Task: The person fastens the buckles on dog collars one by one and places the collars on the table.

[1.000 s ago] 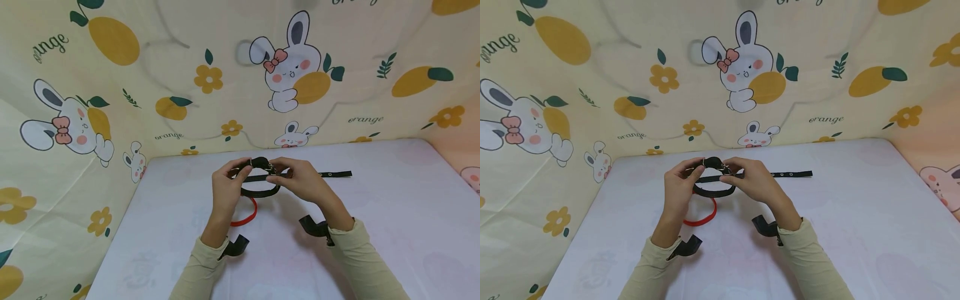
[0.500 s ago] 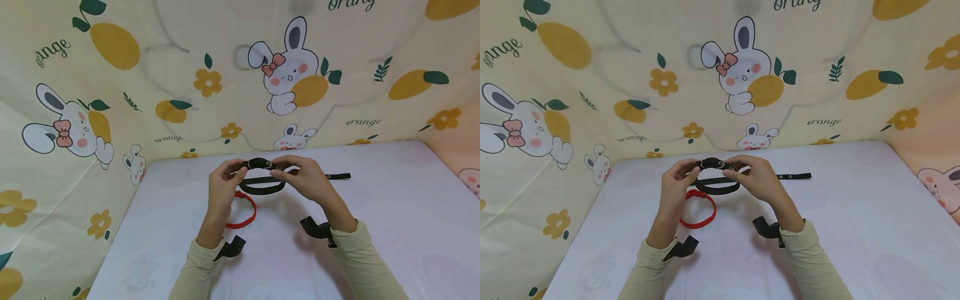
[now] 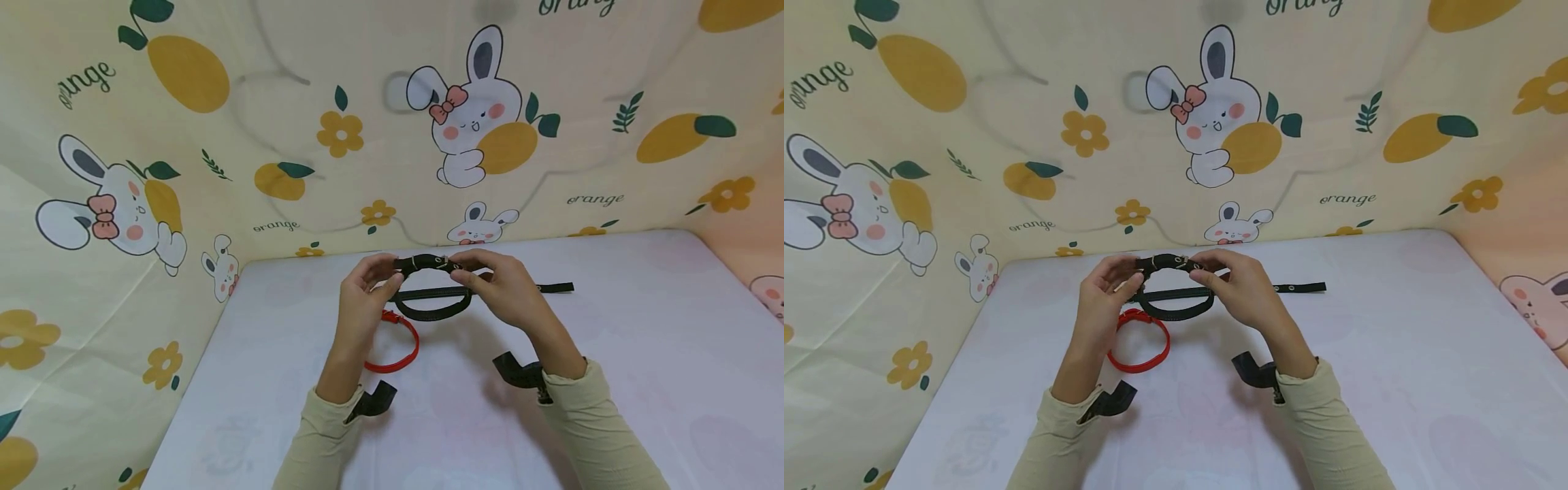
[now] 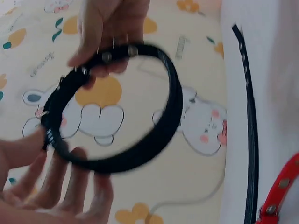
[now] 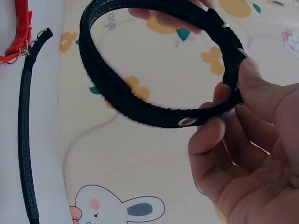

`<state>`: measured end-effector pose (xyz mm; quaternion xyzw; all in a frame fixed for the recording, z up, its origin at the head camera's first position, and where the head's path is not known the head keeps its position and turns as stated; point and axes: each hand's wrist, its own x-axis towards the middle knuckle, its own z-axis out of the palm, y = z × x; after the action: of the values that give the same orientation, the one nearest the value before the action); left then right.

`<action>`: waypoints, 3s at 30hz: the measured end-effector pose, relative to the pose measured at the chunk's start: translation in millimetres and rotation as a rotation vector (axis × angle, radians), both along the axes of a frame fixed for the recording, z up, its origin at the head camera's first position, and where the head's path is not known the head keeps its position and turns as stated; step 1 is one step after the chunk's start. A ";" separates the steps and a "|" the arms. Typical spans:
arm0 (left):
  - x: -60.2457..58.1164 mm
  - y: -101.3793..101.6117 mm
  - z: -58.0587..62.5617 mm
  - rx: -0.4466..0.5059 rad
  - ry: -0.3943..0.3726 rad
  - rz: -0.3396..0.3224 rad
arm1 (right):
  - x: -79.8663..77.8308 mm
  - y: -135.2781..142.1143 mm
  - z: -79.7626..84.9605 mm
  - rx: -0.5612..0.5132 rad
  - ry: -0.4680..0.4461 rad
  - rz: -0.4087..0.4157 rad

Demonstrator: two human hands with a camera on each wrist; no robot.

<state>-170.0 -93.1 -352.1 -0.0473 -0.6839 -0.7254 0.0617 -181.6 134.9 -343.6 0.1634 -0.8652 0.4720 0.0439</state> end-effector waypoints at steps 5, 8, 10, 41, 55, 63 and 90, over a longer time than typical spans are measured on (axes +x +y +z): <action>-1.9 -5.8 -3.3 -0.154 0.089 -0.045 | -1.9 3.4 1.8 -0.056 -0.037 0.032; -1.4 -6.6 -2.8 -0.145 0.126 -0.026 | -1.8 6.0 3.4 -0.099 -0.073 0.062; -0.7 -6.4 -1.7 -0.129 0.141 -0.013 | -1.3 7.8 4.0 -0.120 -0.081 0.075; -16.7 -39.5 6.3 -0.276 0.133 -0.540 | -0.4 31.0 -0.1 -0.008 0.071 0.254; -27.7 -35.8 -3.8 -0.485 0.206 -0.524 | -1.7 42.6 -5.3 0.117 0.046 0.218; -35.3 -27.3 -20.2 -0.604 0.204 -0.510 | -3.3 49.5 -20.8 0.203 0.009 0.203; -41.5 2.0 -73.2 -1.011 -0.017 -0.550 | -19.9 56.1 -88.6 0.449 -0.110 0.250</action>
<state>-211.5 -91.0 -425.3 -0.2413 -0.9087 -0.2979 -0.1652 -201.5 190.9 -432.2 0.2490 -0.9224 0.2781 -0.0993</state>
